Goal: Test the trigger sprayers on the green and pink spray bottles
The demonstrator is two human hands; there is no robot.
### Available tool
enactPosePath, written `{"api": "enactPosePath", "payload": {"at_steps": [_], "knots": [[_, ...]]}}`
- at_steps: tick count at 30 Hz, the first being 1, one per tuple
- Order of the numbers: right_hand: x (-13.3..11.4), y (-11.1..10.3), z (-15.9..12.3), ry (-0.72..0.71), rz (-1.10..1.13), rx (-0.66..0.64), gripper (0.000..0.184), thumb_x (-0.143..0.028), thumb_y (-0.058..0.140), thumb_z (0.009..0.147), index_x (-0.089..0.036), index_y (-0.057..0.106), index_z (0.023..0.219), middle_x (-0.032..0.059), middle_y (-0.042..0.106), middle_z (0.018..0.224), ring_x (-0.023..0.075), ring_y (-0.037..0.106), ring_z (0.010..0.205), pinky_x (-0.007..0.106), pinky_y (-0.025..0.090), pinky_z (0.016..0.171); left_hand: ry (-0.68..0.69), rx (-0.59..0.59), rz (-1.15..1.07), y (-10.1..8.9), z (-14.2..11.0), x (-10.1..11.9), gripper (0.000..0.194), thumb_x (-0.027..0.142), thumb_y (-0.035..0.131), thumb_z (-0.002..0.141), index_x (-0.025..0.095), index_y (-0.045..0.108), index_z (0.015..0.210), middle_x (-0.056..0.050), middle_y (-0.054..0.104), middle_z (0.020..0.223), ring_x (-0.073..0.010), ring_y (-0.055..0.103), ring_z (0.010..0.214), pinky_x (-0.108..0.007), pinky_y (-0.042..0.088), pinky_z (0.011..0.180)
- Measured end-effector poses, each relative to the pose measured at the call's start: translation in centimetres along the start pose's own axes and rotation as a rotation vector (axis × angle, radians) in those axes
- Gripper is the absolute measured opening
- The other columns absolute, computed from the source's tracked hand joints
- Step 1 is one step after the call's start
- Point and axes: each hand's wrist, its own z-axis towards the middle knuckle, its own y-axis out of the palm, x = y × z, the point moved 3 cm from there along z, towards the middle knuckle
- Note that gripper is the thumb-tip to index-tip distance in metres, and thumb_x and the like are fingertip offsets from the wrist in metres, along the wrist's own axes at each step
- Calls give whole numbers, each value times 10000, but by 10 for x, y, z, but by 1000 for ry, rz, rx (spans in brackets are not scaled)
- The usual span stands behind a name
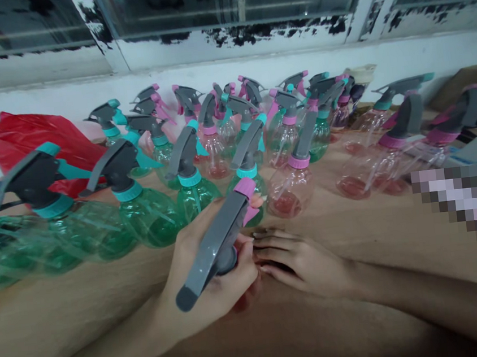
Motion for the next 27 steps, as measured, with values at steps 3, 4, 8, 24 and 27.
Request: {"api": "enactPosePath", "payload": {"at_steps": [3,4,8,24,27], "knots": [[-1,-1,0,-8,-2,6,282,-264,420,922,-182,576,1142,53,578,1230,182,447,1214,388,358,1045,7,3,-5,-5,2,7,240,120,503,707,250,477,906,25,566,824,-145,600,693,-265,512,676],[-1,-2,1,-9,-6,3,280,-261,422,920,-181,577,1140,53,575,1235,183,444,1217,386,359,1044,6,9,-16,-7,2,9,262,117,503,691,247,492,918,23,575,836,-143,606,690,-263,516,679],[-3,-2,0,-22,-66,1,291,-265,415,922,-159,580,1138,63,580,1232,188,442,1221,368,361,1043,-30,3,-56,-9,4,12,384,90,486,640,250,535,986,25,606,871,-140,624,716,-246,530,684],[-2,0,-4,29,-245,127,306,-285,429,914,-174,589,1149,42,624,1175,213,515,1121,390,436,952,19,43,-78,-9,8,12,310,162,495,636,256,554,925,14,637,797,-177,630,690,-288,547,662],[-2,0,-4,37,-239,120,304,-287,430,914,-176,589,1148,37,620,1180,217,514,1119,390,433,950,25,49,-86,-8,7,12,255,167,500,655,256,564,885,22,635,762,-158,622,626,-274,546,620]]}}
